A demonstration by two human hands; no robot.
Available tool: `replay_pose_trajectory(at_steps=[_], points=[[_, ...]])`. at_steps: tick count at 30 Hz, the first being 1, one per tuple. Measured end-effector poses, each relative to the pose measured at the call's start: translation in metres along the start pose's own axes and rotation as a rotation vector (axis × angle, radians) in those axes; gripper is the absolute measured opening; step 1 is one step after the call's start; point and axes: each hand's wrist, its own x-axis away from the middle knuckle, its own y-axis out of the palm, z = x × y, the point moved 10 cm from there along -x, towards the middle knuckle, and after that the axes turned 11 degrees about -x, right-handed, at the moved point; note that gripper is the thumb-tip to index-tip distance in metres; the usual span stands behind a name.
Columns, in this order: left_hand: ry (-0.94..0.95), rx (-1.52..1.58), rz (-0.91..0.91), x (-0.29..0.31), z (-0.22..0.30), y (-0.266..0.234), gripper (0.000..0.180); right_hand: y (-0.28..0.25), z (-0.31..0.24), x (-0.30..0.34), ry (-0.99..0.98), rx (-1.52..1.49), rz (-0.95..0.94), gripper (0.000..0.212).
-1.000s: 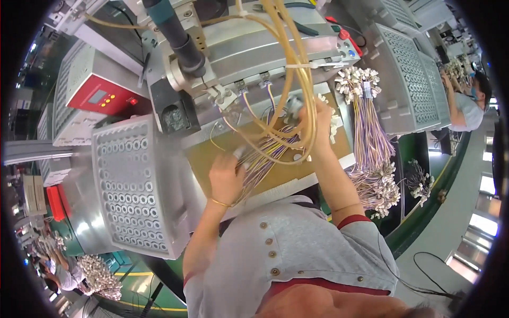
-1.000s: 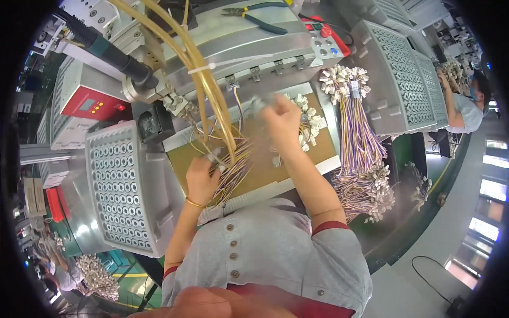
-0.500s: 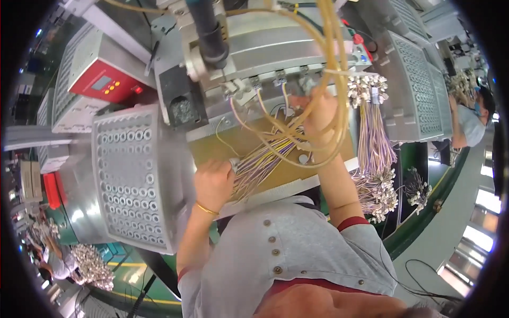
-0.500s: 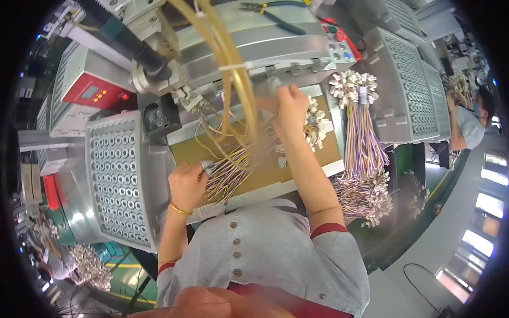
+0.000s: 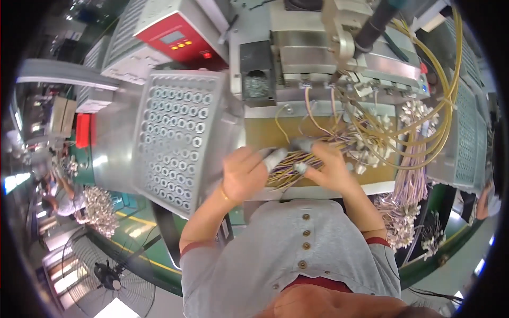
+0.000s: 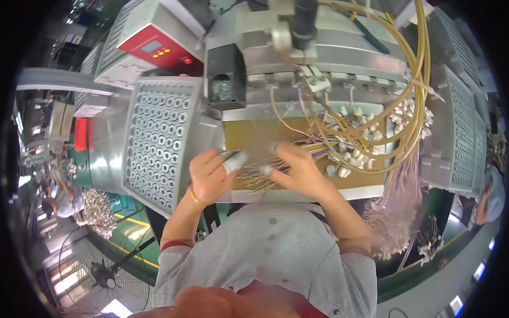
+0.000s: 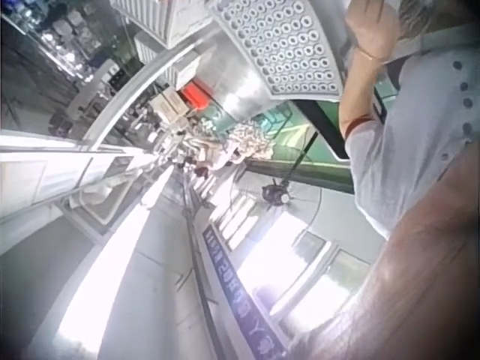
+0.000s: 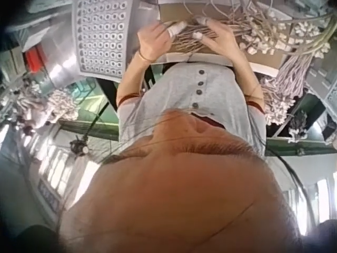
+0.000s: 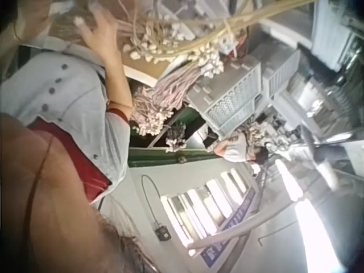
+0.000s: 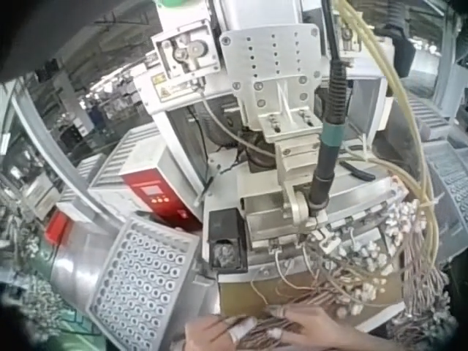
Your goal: The person assembles wire harnesses by taking components from an organizer tray, attaching them onto wire ends by hand, and inserting the wire terminals into machine slots.
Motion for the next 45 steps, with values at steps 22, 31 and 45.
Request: replay_pose_trajectory(at_steps=[22, 31, 45], points=[[-0.976, 0.828, 0.188, 0.047, -0.157, 0.012, 0.033, 0.0, 0.018, -0.008, 0.204, -0.181, 0.003, 0.01], [-0.825, 1.317, -0.014, 0.036, -0.031, 0.083, 0.037, 0.006, 0.034, -0.002, 0.348, -0.207, -0.012, 0.012], [-0.734, 1.347, -0.004, 0.02, -0.013, 0.071, 0.037, -0.004, 0.029, -0.002, 0.509, -0.233, -0.004, 0.021]])
